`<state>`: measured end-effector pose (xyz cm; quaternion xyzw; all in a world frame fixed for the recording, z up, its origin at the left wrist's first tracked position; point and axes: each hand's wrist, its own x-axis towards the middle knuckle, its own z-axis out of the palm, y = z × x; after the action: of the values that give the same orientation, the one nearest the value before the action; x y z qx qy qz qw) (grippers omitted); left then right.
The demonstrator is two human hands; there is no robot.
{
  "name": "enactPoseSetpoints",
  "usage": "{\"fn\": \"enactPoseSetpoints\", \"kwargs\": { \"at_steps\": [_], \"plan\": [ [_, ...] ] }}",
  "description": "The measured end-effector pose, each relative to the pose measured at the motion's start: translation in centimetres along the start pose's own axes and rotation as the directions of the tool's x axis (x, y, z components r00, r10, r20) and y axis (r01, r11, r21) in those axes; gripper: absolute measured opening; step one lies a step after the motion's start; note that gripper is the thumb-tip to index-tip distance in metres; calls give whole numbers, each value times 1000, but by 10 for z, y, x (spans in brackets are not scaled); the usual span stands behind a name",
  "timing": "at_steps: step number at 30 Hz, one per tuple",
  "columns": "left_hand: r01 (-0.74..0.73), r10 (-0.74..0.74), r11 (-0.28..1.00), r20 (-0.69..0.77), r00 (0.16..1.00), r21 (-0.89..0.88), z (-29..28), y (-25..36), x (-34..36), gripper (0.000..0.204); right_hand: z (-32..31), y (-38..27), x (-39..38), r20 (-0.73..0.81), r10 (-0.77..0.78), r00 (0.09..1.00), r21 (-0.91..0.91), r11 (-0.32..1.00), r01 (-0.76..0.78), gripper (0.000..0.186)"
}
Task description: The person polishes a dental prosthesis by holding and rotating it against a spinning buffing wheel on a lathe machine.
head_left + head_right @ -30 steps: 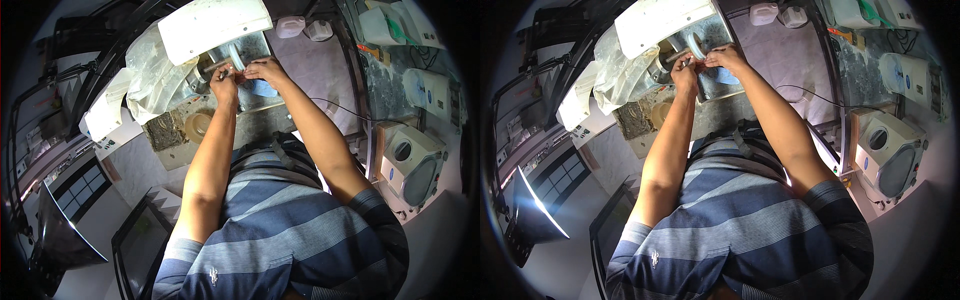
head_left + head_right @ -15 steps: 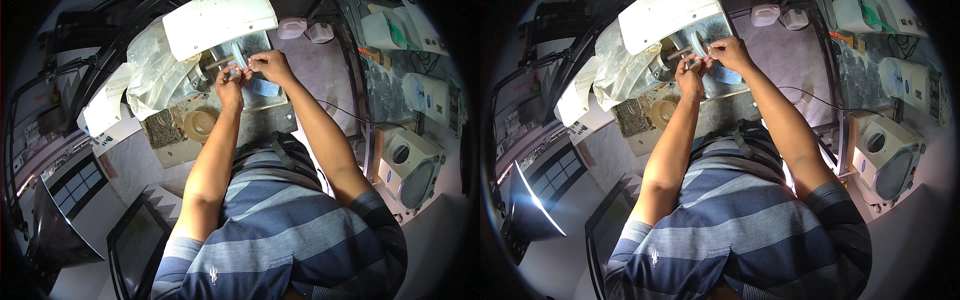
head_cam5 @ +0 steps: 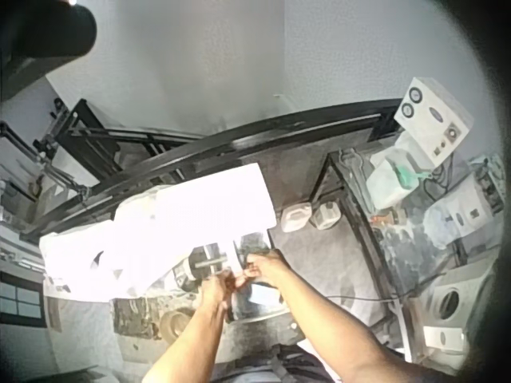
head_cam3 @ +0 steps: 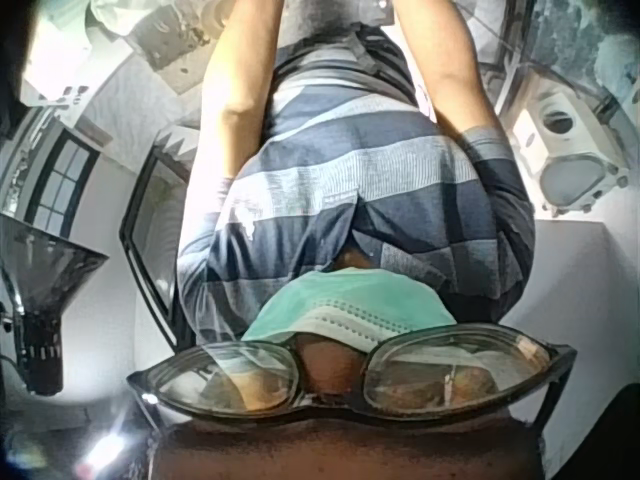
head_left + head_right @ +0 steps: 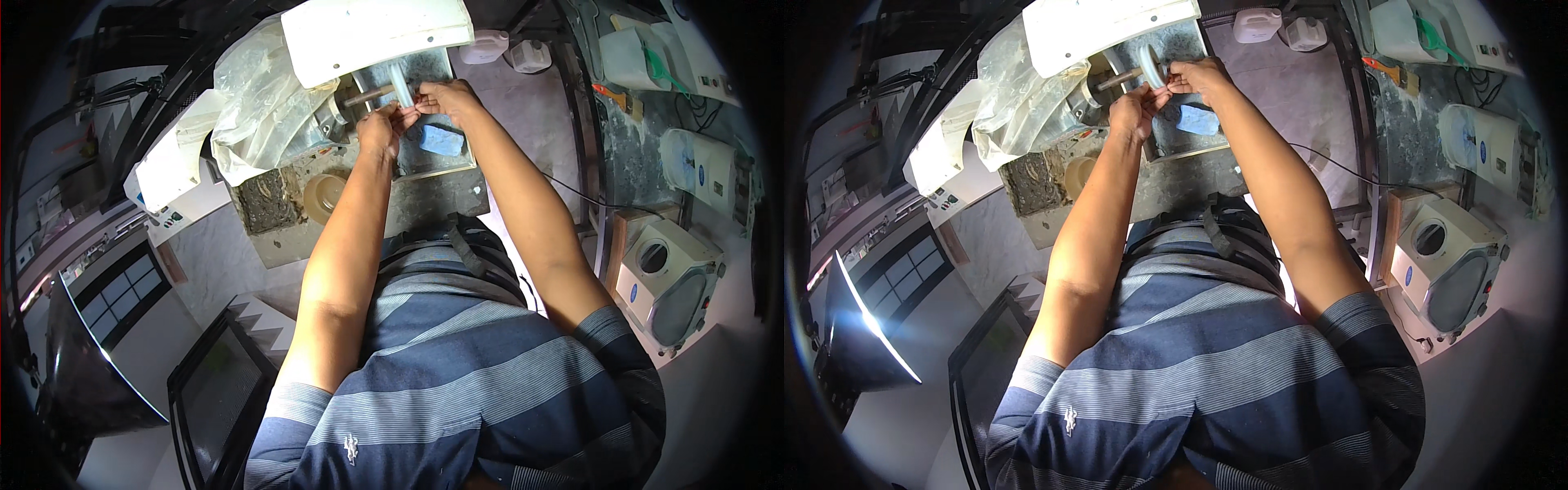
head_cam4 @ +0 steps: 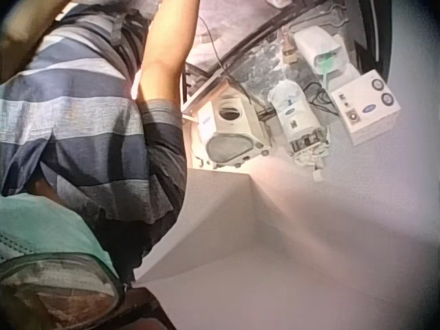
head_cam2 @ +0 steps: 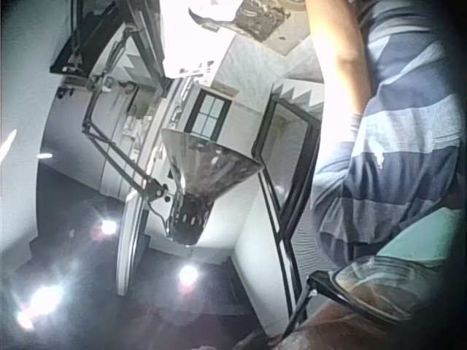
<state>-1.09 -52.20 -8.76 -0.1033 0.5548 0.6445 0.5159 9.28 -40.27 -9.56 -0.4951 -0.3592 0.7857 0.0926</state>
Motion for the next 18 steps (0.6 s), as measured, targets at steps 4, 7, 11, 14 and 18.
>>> {"fn": "enactPoseSetpoints", "kwargs": {
  "at_steps": [4, 7, 11, 14, 18],
  "plan": [
    [102, -105, 993, -41, 994, -60, -1, 1, 4, 25, -2, 1, 5, 1, 27, 1000, 7, 1000, -27, 22],
    [135, -136, 990, -21, 990, -44, -6, 3, 8, 26, 0, 0, 4, 18, 31, 999, 4, 1000, -31, 22],
    [132, -133, 991, -28, 991, -15, -4, 2, 16, 26, 2, -3, 6, -1, 45, 999, 0, 999, -45, 22],
    [140, -140, 990, -29, 990, -5, -6, 4, 10, 25, 3, -1, 3, 10, 53, 999, -37, 998, -53, 24],
    [48, -45, 997, -53, 998, 61, -1, 5, 5, 24, -1, 1, 3, 32, 19, 999, -75, 997, -16, 23]
  ]
}}
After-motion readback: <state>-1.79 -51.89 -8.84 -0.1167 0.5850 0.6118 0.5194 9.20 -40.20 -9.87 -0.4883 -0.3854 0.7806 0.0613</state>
